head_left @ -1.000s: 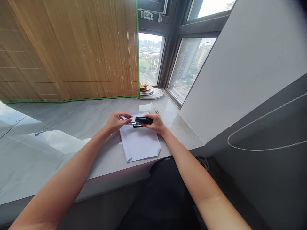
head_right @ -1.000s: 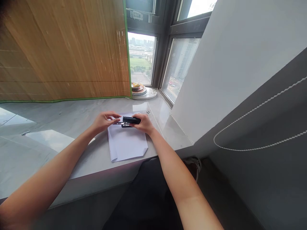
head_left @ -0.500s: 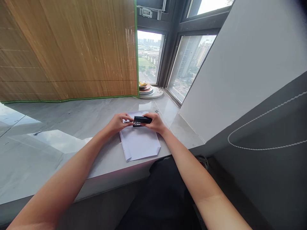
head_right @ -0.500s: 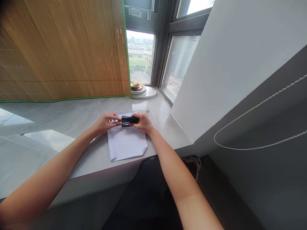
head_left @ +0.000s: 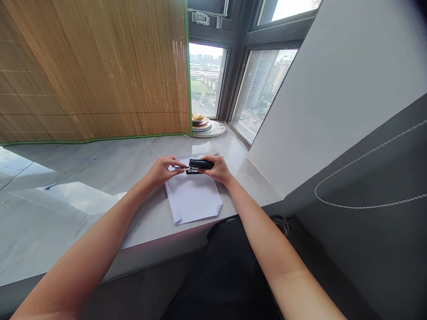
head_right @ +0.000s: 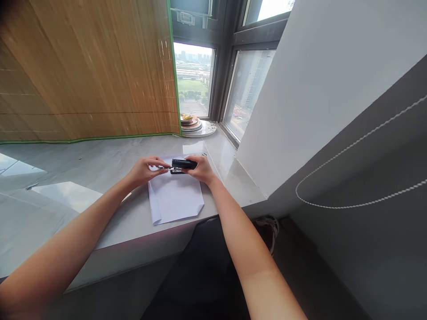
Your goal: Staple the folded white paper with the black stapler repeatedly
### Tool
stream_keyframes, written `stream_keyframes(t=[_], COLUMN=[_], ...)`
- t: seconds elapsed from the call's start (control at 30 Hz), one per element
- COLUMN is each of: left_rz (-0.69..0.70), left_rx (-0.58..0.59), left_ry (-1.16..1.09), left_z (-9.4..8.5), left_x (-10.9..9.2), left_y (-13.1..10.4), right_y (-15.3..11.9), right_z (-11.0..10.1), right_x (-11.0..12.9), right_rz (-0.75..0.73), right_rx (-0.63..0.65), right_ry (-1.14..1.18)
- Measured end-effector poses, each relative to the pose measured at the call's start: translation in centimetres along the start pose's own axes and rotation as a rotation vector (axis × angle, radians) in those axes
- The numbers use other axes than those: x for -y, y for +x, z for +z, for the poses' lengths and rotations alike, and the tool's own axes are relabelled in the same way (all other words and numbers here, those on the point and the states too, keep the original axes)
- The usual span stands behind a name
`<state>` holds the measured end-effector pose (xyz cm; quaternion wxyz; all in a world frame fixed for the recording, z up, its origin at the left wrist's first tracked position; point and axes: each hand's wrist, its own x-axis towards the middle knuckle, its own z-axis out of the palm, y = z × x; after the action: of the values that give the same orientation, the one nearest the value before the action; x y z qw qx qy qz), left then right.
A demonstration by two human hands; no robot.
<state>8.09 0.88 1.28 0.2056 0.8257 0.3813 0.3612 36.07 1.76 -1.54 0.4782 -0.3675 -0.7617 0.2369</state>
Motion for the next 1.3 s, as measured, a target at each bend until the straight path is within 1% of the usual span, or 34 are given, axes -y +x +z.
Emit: stream_keyframes(t=[0.1,0.2,0.27,0.33,0.4,0.47,0.6,0.7,0.83,0.9,0.97,1.03,1.1,1.13,1.2,1.23,1.3], left_rz=[0.073,0.151,0.165,0.147,0.124,0.119,0.116,0.088,0.098,0.110,0.097,0.063,0.062,0.081,0.134,0.154,0.169], left_rx=[-0.012,0.031,0.058,0.052,0.025,0.009,0.024,0.029,0.038,0.035,0.003,-0.056,-0.058,-0.025,0.089,0.143,0.222], left_ry=[-0.036,-0.075,-0.088,-0.096,-0.097,-0.100,-0.046,0.001,-0.015,-0.014,-0.002,0.039,0.115,0.160,0.230,0.253,0.284], left_z=[-0.8,-1.8,-2.4,-2.6,-2.4,-1.8,-0.6,-0.3,-0.5,-0.7,-0.6,-0.3,0.2,0.6,1.4,1.9,2.9], left_x=[-0.4,-0.6,-0.8,-0.8,-0.9,-0.9,-0.6,-0.2,0.0,-0.1,-0.1,-0.1,0.0,0.0,-0.1,-0.4,-1.0], left_y=[-0.1,-0.3,-0.4,-0.4,-0.4,-0.3,-0.2,-0.2,-0.1,-0.1,-0.1,0.0,0.1,0.1,0.1,0.1,0.1], right_y=[0.1,0.1,0.1,0.1,0.1,0.1,0.0,0.0,0.0,0.1,0.2,0.0,-0.6,-1.1,-2.5,-3.3,-4.7], right_z=[-0.5,-1.0,-1.3,-1.5,-1.4,-1.0,0.5,1.3,1.3,1.0,0.7,0.0,-1.3,-2.2,-4.6,-6.0,-8.7], right_x=[-0.2,-0.2,-0.2,-0.1,0.1,0.5,1.6,2.1,2.5,2.6,2.7,2.7,2.6,2.6,2.3,2.1,1.6], right_rz=[0.047,0.080,0.092,0.095,0.098,0.098,0.041,0.034,0.043,0.033,0.028,0.037,0.063,0.086,0.155,0.196,0.259], right_rx=[-0.020,-0.016,-0.005,0.004,0.018,0.062,0.196,0.249,0.245,0.212,0.157,0.102,0.034,-0.008,-0.081,-0.103,-0.098], right_ry=[0.047,0.091,0.121,0.152,0.183,0.218,0.247,0.259,0.231,0.177,0.140,0.124,0.107,0.098,0.079,0.063,-0.012])
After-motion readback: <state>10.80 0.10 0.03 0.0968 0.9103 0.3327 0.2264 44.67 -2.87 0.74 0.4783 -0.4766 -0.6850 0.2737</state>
